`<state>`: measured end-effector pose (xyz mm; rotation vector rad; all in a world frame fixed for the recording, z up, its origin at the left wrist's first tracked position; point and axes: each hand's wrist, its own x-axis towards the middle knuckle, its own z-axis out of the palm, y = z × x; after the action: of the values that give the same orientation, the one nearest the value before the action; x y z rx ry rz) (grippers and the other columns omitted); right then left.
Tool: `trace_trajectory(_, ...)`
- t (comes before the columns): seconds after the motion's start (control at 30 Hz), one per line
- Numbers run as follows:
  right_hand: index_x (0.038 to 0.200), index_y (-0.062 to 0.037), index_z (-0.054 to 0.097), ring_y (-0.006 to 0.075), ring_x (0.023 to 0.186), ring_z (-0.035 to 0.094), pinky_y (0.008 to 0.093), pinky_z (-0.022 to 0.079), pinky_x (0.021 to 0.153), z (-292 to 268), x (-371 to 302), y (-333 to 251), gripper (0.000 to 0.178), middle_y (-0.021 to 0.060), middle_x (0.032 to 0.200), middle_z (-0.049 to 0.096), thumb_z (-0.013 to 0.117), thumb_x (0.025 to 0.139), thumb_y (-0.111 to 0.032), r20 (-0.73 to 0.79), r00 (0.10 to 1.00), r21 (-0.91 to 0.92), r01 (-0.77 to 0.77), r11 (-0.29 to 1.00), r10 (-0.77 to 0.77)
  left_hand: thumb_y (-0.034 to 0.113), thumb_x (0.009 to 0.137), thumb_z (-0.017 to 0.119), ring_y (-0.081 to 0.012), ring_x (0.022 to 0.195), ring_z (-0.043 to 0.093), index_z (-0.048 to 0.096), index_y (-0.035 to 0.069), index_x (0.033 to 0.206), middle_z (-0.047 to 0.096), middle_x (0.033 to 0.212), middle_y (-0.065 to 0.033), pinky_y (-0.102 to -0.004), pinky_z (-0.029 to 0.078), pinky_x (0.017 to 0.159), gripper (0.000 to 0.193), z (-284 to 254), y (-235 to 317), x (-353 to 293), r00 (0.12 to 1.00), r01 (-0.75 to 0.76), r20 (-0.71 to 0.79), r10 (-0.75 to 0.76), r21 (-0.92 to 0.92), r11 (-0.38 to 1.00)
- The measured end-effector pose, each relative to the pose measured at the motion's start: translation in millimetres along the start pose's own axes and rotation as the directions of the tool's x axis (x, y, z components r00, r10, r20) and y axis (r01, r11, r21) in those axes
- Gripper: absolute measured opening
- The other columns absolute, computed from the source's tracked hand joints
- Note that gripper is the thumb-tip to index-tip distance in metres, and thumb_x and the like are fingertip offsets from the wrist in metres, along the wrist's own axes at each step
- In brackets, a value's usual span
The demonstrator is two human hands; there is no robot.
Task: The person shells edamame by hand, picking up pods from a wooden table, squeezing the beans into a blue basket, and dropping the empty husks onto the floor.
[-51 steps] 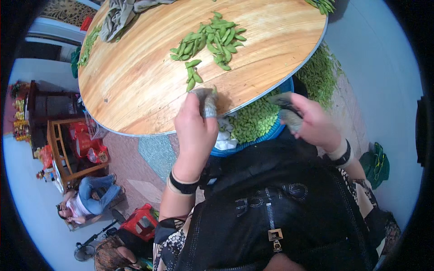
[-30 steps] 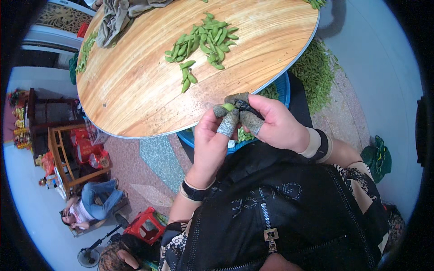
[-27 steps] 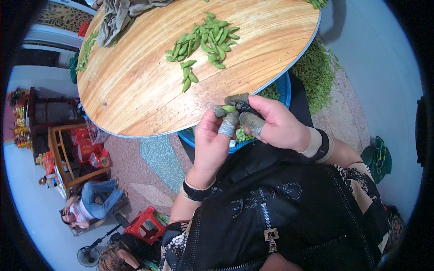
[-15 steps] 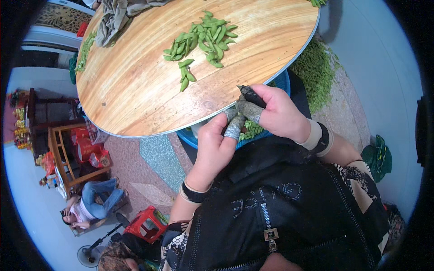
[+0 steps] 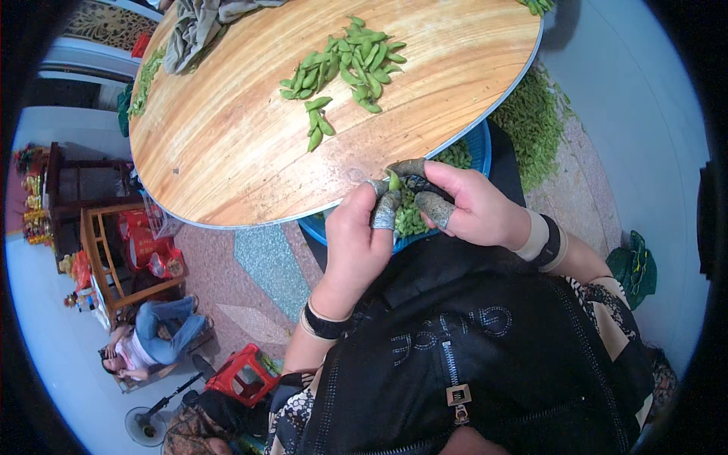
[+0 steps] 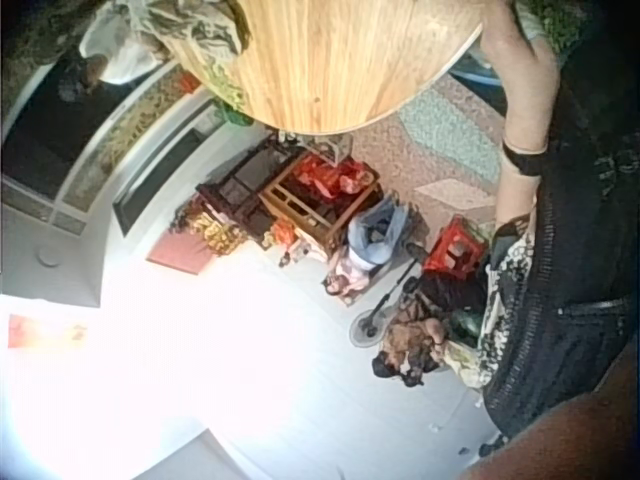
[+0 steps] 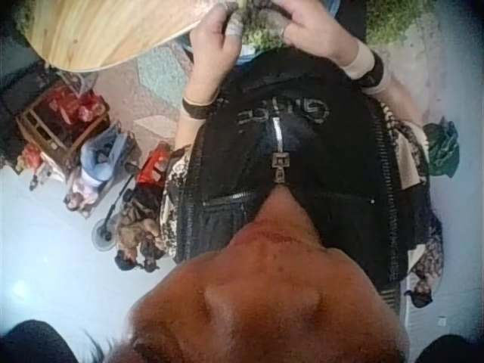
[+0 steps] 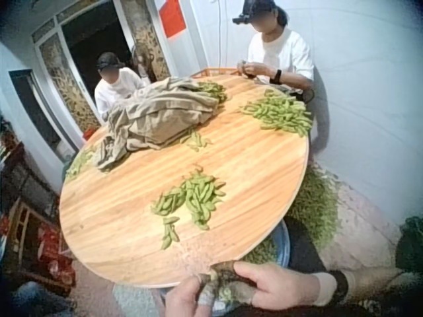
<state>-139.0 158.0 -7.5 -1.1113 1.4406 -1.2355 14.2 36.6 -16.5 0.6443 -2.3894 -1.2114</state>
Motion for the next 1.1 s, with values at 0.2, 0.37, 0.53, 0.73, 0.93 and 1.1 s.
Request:
trace_trajectory(0.2,0.123,-0.0039,0.052,0.016,0.092,0.061,0.0297,0.048,0.084,-5,1,-1,0.031,0.0054,0.099,0.064,0.049,0.092,-0.006,0.153,0.962,0.446,-0.271,0.853,0.226,0.001,0.077,0.061,-0.035,0.066,0.055,0.057,0.0,0.09,0.056,0.074,-0.0173,-0.0382,0.045,0.059,0.014,-6,-1,3,0.976,-0.215,0.023,0.215,0.213,0.953)
trace_trajectory(0.37,0.125,-0.0082,0.053,0.0148,0.083,0.062,0.0298,0.051,0.078,-18,-3,24,0.032,-0.0006,0.093,0.065,0.052,0.093,-0.009,0.552,0.833,0.777,-0.528,0.343,0.034,0.019,0.091,0.06,-0.0098,0.055,0.048,0.058,0.001,0.107,0.059,0.075,-0.004,-0.0228,0.038,0.054,0.024,-7,-3,-3,0.872,0.488,0.439,-0.216,-0.816,0.31)
trace_trajectory(0.53,0.122,-0.0069,0.055,0.0301,0.088,0.067,0.0329,0.051,0.075,-11,-4,3,0.041,0.0144,0.095,0.067,0.054,0.082,0.0,0.064,0.96,-0.372,0.275,0.886,-0.271,0.018,0.092,0.059,-0.008,0.062,0.05,0.057,0.0,0.11,0.059,0.079,-0.003,-0.0191,0.039,0.057,0.025,3,-15,-5,0.873,0.488,0.481,-0.081,-0.866,0.108)
trace_trajectory(0.73,0.114,-0.0051,0.058,0.0377,0.088,0.062,0.0339,0.049,0.074,2,-7,13,0.036,0.0207,0.089,0.062,0.053,0.078,-0.002,0.009,0.984,-0.149,0.175,0.973,-0.175,0.004,0.087,0.064,-0.0046,0.078,0.054,0.059,0.0,0.106,0.062,0.088,0.0007,-0.021,0.046,0.068,0.02,14,-6,-7,0.954,0.295,0.247,-0.171,-0.667,0.684)
trace_trajectory(0.93,0.123,-0.0039,0.054,0.0258,0.094,0.066,0.0304,0.049,0.081,-3,-8,8,0.038,0.016,0.101,0.065,0.057,0.086,-0.006,0.032,0.999,-0.272,0.035,0.962,-0.027,-0.002,0.081,0.058,-0.0207,0.07,0.058,0.058,-0.002,0.092,0.06,0.078,-0.0112,-0.0301,0.047,0.063,0.012,12,-8,-6,0.989,0.132,0.094,-0.118,-0.166,0.977)
trace_trajectory(1.1,0.114,-0.0052,0.056,0.0387,0.081,0.061,0.0372,0.049,0.069,-1,-9,12,0.039,0.0225,0.085,0.06,0.052,0.076,-0.003,-0.043,0.995,-0.286,0.071,0.956,-0.087,-0.004,0.073,0.059,-0.0276,0.071,0.06,0.058,-0.002,0.096,0.057,0.079,-0.0175,-0.0336,0.047,0.06,0.023,16,-17,-5,0.989,0.092,0.126,-0.08,-0.09,0.992)
